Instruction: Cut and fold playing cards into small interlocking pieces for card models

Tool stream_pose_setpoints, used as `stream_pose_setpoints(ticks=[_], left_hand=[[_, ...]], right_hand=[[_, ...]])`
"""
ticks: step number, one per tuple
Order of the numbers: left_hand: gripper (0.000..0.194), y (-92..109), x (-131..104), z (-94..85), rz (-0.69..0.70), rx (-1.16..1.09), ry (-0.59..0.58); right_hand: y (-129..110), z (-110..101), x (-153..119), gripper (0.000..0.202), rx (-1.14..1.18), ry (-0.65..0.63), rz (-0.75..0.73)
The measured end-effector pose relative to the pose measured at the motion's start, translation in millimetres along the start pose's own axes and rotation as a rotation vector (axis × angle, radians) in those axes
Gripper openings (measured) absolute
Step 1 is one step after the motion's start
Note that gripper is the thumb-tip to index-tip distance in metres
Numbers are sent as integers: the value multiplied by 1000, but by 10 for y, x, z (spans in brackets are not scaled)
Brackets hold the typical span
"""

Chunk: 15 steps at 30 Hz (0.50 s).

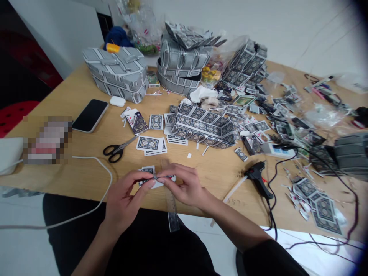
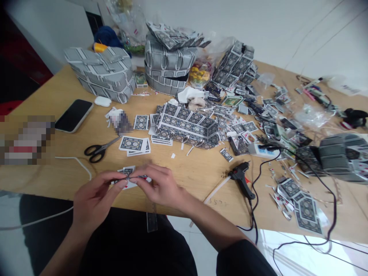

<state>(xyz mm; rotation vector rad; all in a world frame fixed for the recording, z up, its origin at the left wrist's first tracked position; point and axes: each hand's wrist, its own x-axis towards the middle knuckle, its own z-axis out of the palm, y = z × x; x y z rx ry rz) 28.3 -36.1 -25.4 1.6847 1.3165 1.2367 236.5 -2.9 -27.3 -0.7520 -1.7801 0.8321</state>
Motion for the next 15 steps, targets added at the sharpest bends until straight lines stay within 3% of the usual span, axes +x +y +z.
stream_pose_setpoints(ticks=[15], left_hand=[[20,55,-3,70,74,-1,75]], right_hand=[[-15,-6,-35,8,-2,22,54]])
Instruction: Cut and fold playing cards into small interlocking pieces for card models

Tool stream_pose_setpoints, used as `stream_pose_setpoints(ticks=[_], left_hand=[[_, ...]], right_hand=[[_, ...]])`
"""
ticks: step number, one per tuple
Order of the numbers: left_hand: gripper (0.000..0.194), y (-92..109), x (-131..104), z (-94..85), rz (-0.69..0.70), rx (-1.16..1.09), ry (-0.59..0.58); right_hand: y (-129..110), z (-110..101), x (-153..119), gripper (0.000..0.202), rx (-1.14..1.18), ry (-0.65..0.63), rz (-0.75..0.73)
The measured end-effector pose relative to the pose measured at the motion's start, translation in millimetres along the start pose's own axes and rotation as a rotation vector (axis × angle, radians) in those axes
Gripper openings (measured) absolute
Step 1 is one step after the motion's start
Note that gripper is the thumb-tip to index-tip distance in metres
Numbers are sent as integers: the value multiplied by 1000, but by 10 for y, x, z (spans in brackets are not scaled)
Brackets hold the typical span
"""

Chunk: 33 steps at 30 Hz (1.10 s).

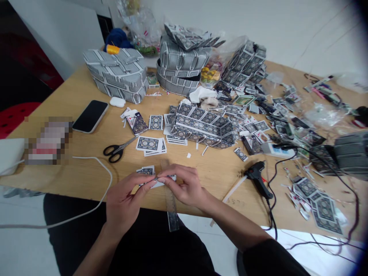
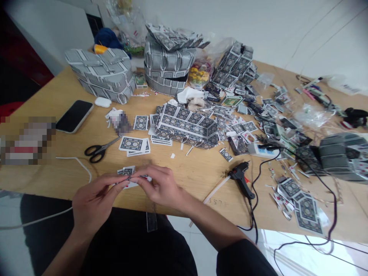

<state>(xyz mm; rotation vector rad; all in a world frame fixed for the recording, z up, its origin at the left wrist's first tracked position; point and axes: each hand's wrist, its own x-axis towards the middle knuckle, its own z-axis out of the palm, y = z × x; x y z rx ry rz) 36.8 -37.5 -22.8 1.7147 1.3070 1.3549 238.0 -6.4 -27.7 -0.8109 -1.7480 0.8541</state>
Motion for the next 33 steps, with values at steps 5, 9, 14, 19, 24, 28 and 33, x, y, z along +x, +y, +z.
stream_pose_setpoints(ticks=[5,9,14,19,24,28,33], left_hand=[[24,-8,-1,-25,62,40,5],[24,-43,-27,-61,10,1,-29],[17,-62,-35,-85,-60,-30,-9],[14,-50,15,-94,-19,64,-51],[13,-44,29,-100,45,118,-50],[16,-41,21,-100,85,133,-42],[17,-43,22,-76,101,149,-45]], right_hand=[[8,-20,-27,8,-14,-39,101],[-2,-23,12,13,9,-80,162],[17,-25,52,17,26,-29,176],[24,-12,39,14,48,-11,174],[19,1,23,16,40,-27,164],[26,-9,8,15,19,-45,159],[38,-18,-15,10,33,-65,184]])
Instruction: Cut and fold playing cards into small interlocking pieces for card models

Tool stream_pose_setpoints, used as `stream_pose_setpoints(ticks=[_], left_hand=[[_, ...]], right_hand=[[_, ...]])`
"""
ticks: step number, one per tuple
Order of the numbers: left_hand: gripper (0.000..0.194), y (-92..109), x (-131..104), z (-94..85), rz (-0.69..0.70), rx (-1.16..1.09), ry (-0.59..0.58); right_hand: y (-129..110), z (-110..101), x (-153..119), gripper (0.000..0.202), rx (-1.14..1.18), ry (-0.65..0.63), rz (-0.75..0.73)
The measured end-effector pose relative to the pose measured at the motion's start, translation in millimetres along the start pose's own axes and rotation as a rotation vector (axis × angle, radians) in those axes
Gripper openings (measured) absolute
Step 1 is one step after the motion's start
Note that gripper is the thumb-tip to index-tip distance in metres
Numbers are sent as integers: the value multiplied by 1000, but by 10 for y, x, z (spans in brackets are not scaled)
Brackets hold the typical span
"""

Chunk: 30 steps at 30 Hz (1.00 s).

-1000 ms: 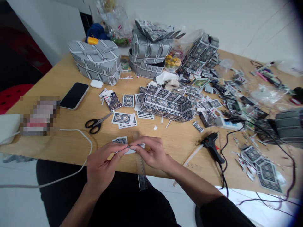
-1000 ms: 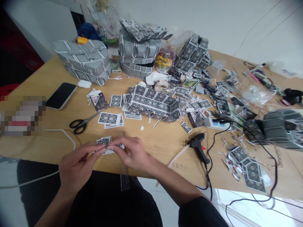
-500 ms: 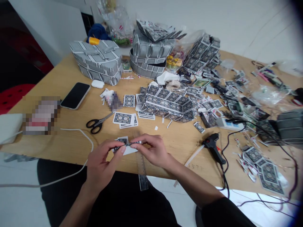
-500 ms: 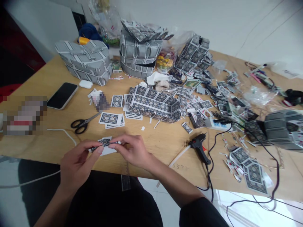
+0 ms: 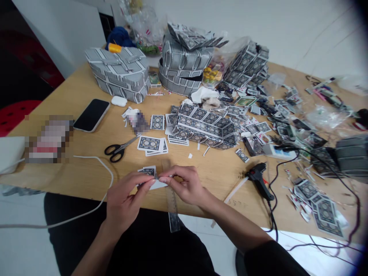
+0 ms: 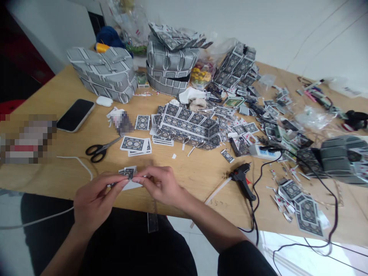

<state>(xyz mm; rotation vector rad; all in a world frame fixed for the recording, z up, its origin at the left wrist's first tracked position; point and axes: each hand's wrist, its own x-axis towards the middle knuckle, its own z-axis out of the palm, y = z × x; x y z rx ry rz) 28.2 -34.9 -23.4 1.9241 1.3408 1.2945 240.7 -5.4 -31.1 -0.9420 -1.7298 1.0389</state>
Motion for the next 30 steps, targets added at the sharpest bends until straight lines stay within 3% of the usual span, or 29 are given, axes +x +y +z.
stream_pose_setpoints(ticks=[8,14,20,30], left_hand=[[19,-21,-4,-26,10,-51,-4],[9,23,27,-48,-49,-29,-120],[9,58,45,-58,15,-12,-148],[5,-14,-8,-404,67,102,-244]], right_hand=[[14,-3,-4,17,5,-24,53],[33,12,23,20,46,-47,49],[3,-35,33,15,50,-127,45],[-81,-134,94,11,7,-204,9]])
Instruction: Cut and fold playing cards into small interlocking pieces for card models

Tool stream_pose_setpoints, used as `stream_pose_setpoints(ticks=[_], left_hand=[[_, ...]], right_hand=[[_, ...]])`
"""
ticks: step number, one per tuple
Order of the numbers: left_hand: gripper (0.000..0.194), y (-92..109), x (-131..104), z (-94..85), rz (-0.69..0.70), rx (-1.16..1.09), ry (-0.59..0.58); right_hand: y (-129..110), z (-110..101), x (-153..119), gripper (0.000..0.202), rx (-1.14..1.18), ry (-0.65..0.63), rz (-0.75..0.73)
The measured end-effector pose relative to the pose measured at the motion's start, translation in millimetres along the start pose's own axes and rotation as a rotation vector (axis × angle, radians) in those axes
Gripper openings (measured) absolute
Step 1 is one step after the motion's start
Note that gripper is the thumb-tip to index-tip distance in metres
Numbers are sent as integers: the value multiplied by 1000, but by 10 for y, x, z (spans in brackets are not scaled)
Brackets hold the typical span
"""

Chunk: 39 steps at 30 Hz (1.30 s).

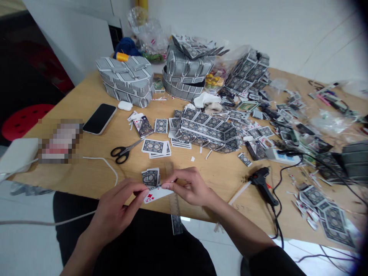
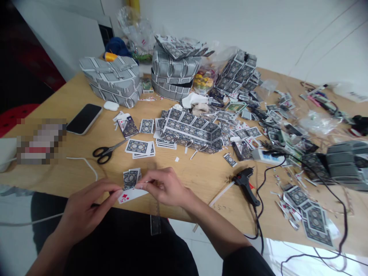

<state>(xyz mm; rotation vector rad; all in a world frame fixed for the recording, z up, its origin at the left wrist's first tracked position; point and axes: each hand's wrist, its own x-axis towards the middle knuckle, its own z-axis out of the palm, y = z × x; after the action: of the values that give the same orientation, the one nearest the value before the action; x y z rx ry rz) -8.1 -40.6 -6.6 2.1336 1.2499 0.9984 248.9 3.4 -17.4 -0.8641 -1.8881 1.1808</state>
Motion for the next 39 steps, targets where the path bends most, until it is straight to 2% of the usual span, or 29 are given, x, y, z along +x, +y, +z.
stream_pose_setpoints(ticks=[7,11,14,17,20,27,39], left_hand=[[3,6,-75,-67,-16,12,25],[5,102,-72,-1,-22,-20,40],[7,184,-87,68,-18,-49,24],[9,226,-145,91,-5,-66,-5],[12,227,-232,38,21,-46,-33],[13,192,-320,-133,60,-3,-5],[13,109,-365,-114,19,-32,-45]], right_hand=[[-153,6,2,12,-156,-16,-71],[-255,15,-17,16,-329,-148,-141],[-299,46,-31,20,-371,-265,-182],[-343,47,-38,22,-395,-324,-216],[-407,-16,-41,22,-444,-360,-235],[-468,-144,-59,24,-499,-389,-254],[-445,-187,-72,24,-529,-387,-264]])
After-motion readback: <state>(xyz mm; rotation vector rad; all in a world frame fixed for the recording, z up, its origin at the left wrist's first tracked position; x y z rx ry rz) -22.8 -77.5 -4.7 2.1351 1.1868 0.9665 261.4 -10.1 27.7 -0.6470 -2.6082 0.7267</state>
